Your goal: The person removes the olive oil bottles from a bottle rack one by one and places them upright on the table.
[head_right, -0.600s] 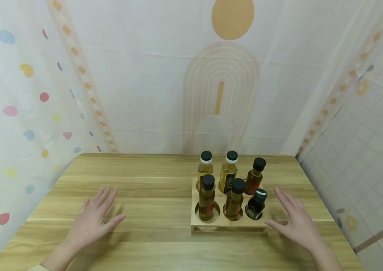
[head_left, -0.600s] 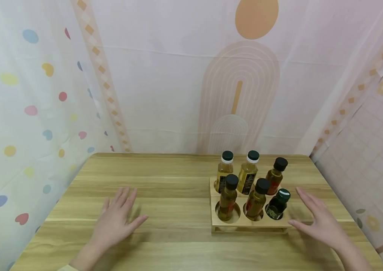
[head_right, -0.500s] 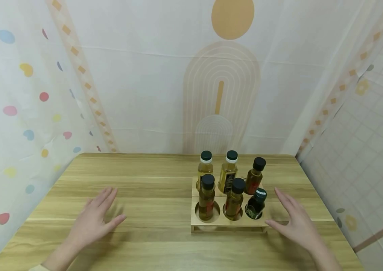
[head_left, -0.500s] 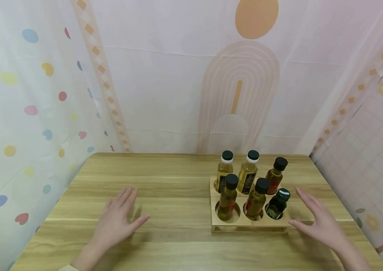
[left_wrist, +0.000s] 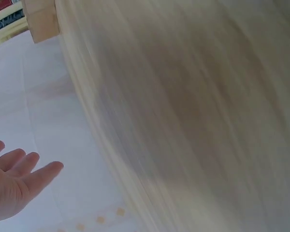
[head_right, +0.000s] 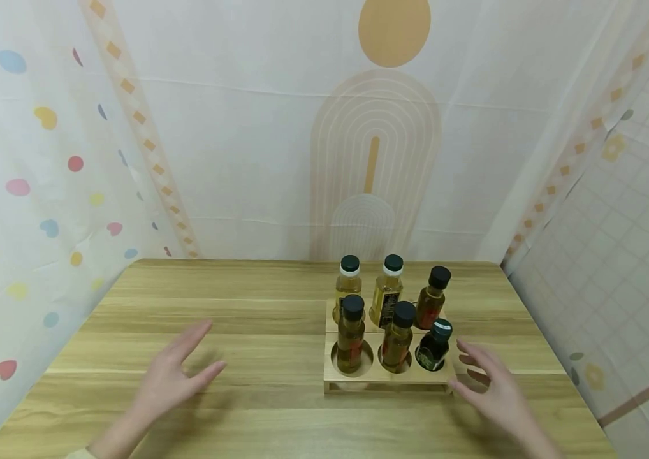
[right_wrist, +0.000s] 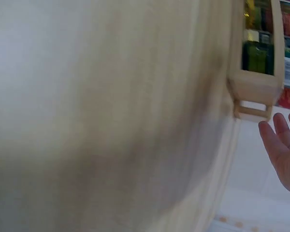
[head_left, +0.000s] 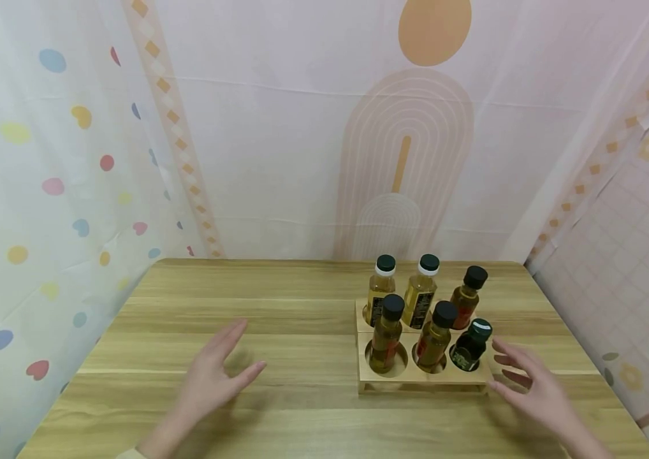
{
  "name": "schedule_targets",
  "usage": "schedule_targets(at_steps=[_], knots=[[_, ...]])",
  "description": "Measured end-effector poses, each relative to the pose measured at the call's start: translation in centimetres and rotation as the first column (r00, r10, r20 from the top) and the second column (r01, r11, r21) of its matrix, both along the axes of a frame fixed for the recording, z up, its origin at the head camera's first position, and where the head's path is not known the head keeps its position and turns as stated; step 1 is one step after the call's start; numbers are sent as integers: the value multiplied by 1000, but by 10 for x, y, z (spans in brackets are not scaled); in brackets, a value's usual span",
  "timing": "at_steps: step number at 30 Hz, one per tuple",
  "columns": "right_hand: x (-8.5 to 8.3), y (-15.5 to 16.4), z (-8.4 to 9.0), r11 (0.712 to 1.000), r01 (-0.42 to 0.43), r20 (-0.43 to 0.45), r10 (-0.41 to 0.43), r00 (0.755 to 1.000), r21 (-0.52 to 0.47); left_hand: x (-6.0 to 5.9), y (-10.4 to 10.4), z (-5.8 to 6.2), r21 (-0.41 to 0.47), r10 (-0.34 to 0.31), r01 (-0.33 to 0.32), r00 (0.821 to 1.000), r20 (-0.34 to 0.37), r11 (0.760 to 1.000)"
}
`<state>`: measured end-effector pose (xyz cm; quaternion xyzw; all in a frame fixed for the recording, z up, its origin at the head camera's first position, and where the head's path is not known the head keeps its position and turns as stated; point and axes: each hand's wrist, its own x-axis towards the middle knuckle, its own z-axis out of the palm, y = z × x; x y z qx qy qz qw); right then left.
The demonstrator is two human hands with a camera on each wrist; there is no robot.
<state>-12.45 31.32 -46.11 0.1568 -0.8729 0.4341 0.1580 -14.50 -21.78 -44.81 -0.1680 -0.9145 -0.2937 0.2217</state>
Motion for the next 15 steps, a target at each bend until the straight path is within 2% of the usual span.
schedule_targets(at_steps=[7,11,15], knots=[[4,-7,-6,996,34,98,-26,995,-87,-1,18,1,145,-50,51,999,-10,988],[4,-9,-10,993,44,110,-32,993,-110,-3,29,1,223,-97,92,995,13,970],[5,-10,-14,991,53,102,-40,994,-126,-7,40,0,264,-135,125,991,19,956]])
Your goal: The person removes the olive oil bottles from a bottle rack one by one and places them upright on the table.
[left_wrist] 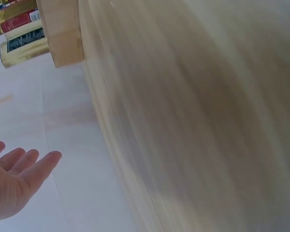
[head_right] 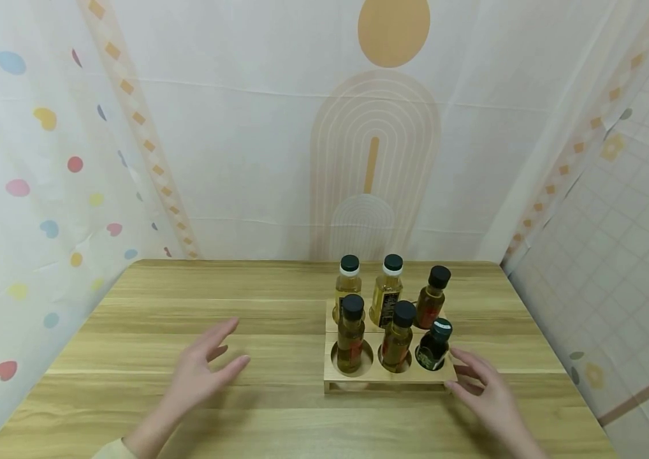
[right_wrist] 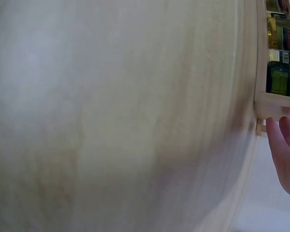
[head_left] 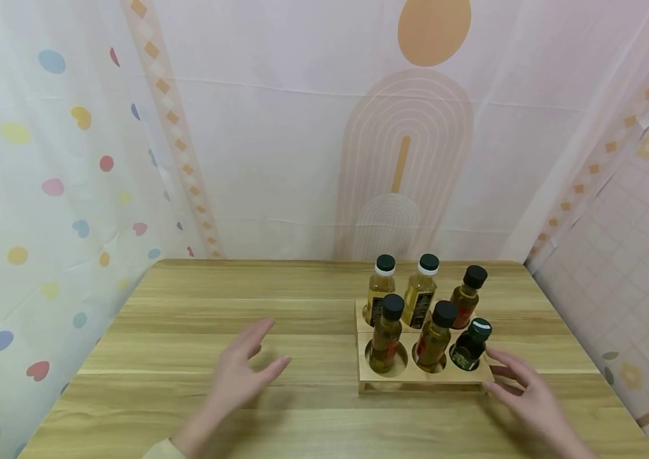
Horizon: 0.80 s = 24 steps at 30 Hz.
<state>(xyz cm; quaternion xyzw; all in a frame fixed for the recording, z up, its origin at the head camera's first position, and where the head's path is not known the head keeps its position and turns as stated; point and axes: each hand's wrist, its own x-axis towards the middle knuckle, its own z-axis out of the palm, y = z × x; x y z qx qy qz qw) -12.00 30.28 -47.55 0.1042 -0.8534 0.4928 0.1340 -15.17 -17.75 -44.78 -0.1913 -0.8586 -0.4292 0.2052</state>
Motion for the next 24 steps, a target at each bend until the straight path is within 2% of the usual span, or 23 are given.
schedule_targets(at_steps=[6,14,19,24], knots=[[2,-2,-2,1000,21,35,-20,999,-21,-4,20,-2,34,-43,42,998,41,999],[1,-1,-2,997,63,152,-68,986,36,-7,48,-5,32,-94,91,993,69,995],[0,0,-1,995,69,233,-83,969,67,-10,65,-3,8,-117,117,988,102,993],[0,-1,-1,995,75,260,-88,961,61,-12,81,2,-23,-140,144,983,120,989]])
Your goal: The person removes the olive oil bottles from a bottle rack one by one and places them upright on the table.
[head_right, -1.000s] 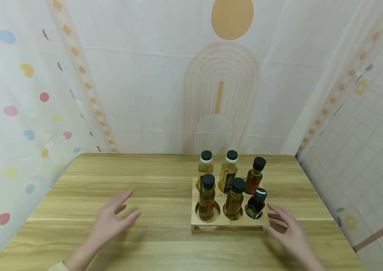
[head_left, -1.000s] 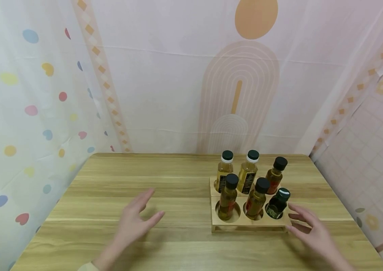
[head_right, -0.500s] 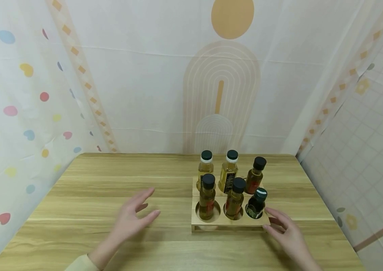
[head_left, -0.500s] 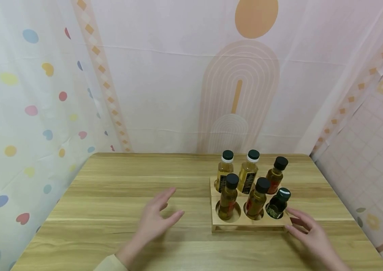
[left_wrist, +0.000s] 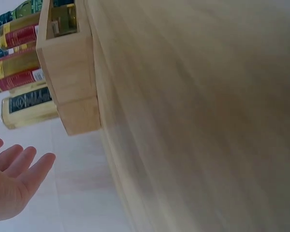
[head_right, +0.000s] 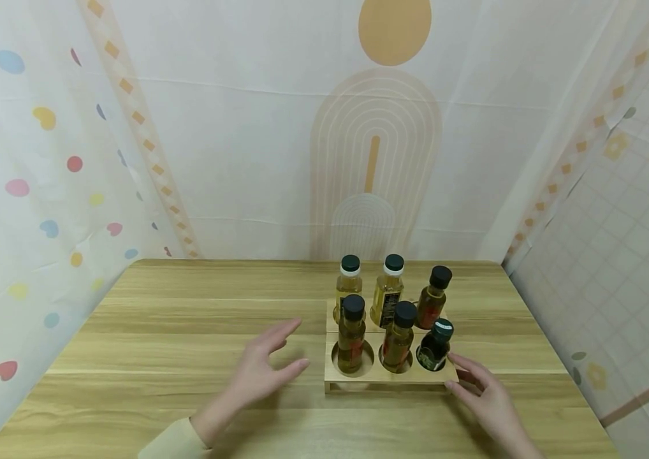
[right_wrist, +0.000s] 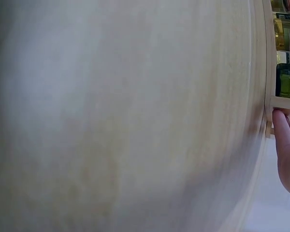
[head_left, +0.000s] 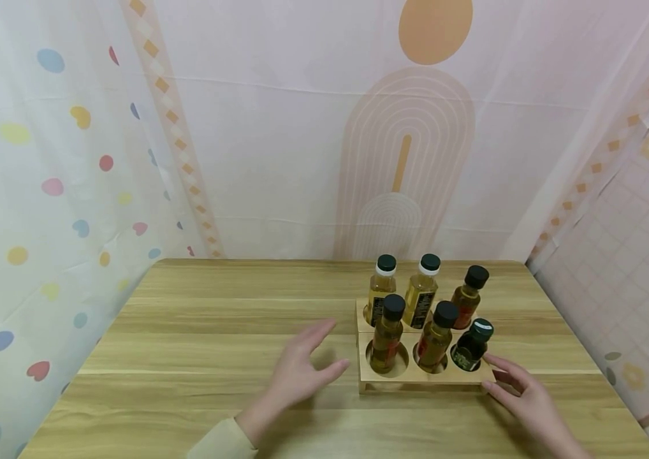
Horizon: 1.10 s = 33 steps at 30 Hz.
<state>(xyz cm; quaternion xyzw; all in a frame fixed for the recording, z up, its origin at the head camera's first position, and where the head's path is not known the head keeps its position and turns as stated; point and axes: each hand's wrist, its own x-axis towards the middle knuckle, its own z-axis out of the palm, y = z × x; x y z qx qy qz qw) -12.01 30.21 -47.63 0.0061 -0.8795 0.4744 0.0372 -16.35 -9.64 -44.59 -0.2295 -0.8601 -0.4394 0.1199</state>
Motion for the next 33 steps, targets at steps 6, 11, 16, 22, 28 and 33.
schedule_targets(at_steps=[6,11,16,22,28,33], knots=[[0,0,0,1000,6,19,-6,1000,-15,-3,19,4,-8,-18,18,1000,-2,1000],[-1,0,-1,1000,15,17,-15,1000,-14,-6,32,7,8,-33,33,999,-28,999],[0,0,-1,1000,20,-14,-20,1000,-14,-8,43,13,34,-46,48,997,-62,998],[-1,0,-1,999,20,-17,-21,1000,-26,-15,53,27,10,-78,79,991,-104,997],[-2,0,0,1000,25,11,-25,1000,-1,-22,61,41,-16,-112,111,978,-177,994],[-2,0,0,999,33,9,-33,999,15,-26,66,48,-45,-127,121,971,-203,992]])
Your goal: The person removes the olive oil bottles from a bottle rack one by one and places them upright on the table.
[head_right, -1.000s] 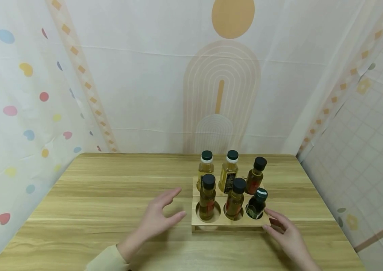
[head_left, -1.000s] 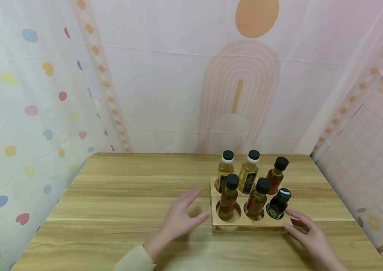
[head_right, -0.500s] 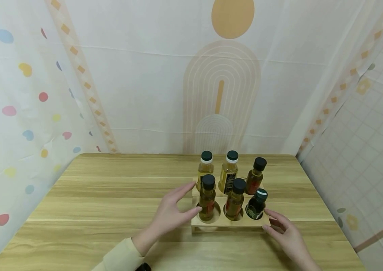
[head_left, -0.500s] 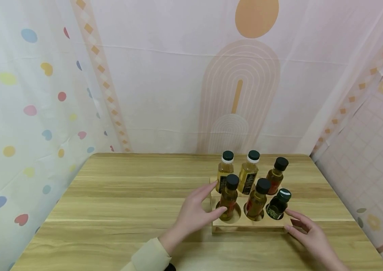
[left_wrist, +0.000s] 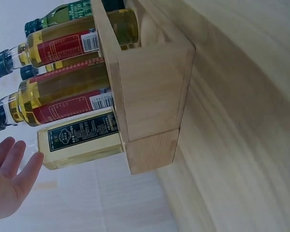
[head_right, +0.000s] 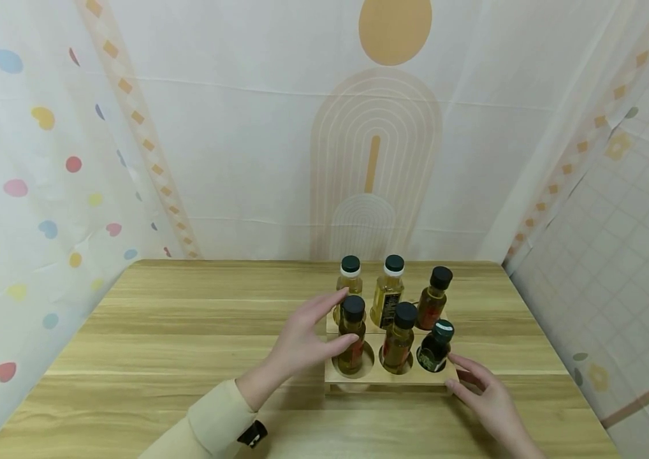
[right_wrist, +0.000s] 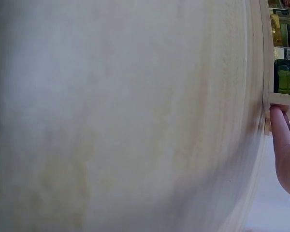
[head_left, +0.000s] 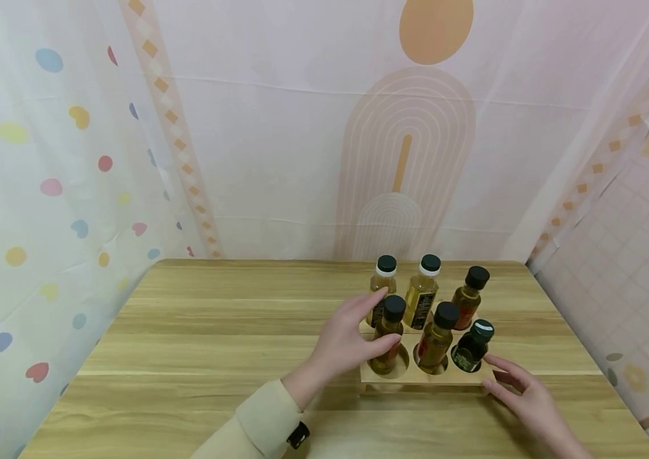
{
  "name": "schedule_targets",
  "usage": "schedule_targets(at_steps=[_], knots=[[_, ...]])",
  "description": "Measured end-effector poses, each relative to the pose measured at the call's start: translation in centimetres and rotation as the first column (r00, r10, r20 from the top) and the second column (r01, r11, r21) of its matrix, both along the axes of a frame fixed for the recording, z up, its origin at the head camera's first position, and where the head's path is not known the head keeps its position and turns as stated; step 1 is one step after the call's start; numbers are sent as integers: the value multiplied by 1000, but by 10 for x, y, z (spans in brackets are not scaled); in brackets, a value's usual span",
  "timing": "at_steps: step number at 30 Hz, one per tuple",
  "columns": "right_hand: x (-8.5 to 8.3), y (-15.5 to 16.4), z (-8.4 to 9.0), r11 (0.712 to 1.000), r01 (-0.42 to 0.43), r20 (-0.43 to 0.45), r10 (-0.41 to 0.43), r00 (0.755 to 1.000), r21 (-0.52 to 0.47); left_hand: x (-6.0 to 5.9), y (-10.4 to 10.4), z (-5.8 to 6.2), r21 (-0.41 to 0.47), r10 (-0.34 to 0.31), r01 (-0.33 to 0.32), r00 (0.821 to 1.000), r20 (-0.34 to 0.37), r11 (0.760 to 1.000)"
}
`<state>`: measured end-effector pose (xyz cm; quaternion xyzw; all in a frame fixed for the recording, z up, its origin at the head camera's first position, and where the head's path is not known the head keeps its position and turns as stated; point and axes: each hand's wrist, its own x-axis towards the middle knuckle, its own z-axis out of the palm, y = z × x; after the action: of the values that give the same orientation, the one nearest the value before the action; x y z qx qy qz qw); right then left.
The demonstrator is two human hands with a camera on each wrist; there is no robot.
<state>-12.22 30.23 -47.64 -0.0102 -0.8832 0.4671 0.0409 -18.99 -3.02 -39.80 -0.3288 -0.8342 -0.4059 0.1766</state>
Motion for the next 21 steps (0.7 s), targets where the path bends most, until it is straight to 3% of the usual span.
schedule_targets(at_steps=[6,17,21], knots=[[0,-1,2,1000,4,17,-4,1000,-7,-8,3,4,-42,-34,32,998,-58,999],[-4,2,2,999,-25,26,26,999,-35,-13,5,10,28,-117,117,993,-6,993],[-6,6,2,995,-47,18,48,999,-88,-13,5,12,47,-130,128,991,30,991]])
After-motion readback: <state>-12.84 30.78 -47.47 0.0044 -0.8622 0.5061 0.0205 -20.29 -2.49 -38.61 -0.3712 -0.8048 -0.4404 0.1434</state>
